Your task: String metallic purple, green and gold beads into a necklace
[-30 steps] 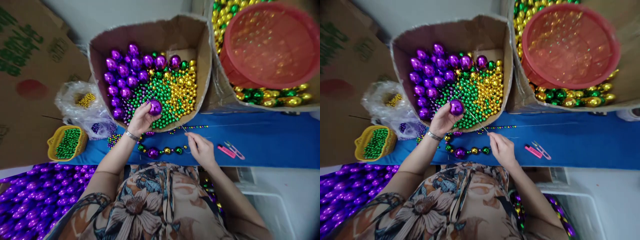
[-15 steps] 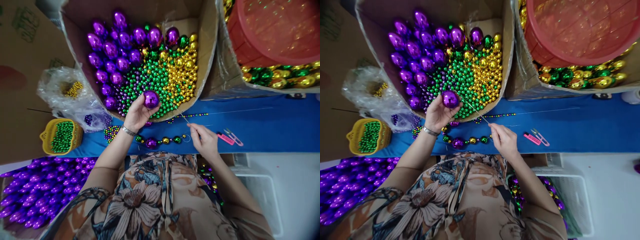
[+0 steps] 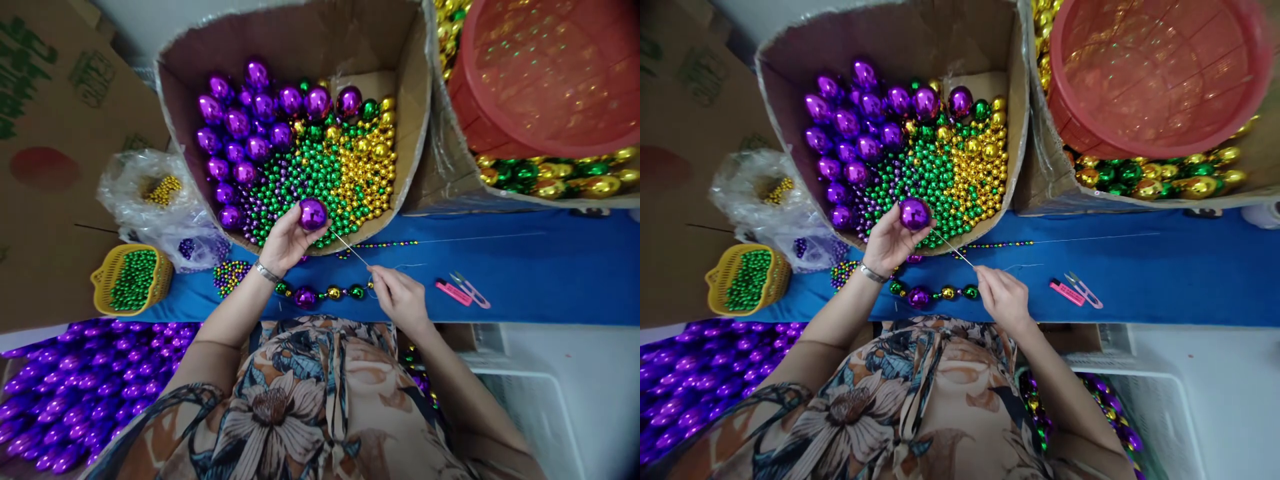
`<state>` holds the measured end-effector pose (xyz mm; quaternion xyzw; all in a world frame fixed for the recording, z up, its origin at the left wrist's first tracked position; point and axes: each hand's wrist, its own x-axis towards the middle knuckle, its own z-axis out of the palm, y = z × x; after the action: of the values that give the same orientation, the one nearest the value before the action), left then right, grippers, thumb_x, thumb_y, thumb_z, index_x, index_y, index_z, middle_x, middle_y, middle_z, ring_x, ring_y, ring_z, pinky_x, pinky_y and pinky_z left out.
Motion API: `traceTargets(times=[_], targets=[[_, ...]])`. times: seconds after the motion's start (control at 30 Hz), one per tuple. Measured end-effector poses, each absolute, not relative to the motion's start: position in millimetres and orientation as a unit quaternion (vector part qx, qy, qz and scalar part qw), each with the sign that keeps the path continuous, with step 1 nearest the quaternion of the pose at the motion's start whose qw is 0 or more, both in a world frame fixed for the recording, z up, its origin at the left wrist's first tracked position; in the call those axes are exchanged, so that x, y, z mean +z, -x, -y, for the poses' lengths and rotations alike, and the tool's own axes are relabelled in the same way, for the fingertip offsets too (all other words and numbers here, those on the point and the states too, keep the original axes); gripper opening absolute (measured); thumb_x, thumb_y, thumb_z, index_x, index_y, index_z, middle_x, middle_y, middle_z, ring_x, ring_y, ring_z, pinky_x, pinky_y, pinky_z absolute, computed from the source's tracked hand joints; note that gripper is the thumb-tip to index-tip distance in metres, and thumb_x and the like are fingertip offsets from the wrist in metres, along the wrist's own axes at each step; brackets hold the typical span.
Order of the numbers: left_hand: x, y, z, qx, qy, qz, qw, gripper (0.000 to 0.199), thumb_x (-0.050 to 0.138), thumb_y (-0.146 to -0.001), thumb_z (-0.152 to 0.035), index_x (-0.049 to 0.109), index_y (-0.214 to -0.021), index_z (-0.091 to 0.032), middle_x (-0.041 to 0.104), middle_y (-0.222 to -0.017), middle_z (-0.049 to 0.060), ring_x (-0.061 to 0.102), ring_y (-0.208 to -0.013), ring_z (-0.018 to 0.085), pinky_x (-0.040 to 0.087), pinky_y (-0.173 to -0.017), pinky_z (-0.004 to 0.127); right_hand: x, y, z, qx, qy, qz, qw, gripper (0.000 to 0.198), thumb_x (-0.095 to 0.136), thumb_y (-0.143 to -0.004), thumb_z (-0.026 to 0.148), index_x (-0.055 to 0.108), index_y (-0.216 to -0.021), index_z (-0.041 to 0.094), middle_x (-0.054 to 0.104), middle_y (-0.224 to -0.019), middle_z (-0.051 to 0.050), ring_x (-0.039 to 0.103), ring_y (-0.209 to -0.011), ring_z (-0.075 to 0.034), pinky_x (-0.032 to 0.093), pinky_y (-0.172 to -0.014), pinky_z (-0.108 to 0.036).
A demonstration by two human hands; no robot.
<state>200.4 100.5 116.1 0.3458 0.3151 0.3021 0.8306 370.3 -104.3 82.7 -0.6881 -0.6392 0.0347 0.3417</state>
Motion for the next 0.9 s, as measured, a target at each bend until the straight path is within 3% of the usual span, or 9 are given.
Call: traceTargets(times=[0.43,0.73,0.9], targets=[[114,-203,-96,0.284,-0.304,-0.316,0.853,0.038,0.068,-0.081,-0.047,0.060,-0.105,-0.020,0.065,-0.115,0.009,0.063,-0.114,0.030,0.060,-0.091,0.039,81,-370,103,0.030,0.692,0.640,0.334,0.022,0.048,-0.096,0.020,0.067,-0.107,0.019,0.076,-0.093,-0.005,0.071,-0.080,-0.016,0.054,-0.078,-0.027],[117,-210,-66,0.287,-0.441,-0.287,0.800,0.052,0.078,-0.073,-0.038,0.058,-0.119,-0.024,0.062,-0.118,0.007,0.065,-0.101,0.020,0.058,-0.088,0.036,79,-365,95,0.013,0.701,0.637,0.320,0.023,0.047,-0.096,0.020,0.066,-0.107,0.020,0.075,-0.090,-0.004,0.071,-0.079,-0.015,0.051,-0.075,-0.026],[117,-211,-59,0.277,-0.410,-0.279,0.823,0.051,0.080,-0.072,-0.034,0.060,-0.118,-0.024,0.062,-0.115,0.006,0.063,-0.099,0.018,0.058,-0.086,0.033,79,-366,94,0.049,0.678,0.640,0.359,0.022,0.046,-0.096,0.018,0.065,-0.108,0.020,0.075,-0.094,-0.004,0.071,-0.079,-0.015,0.052,-0.074,-0.026]])
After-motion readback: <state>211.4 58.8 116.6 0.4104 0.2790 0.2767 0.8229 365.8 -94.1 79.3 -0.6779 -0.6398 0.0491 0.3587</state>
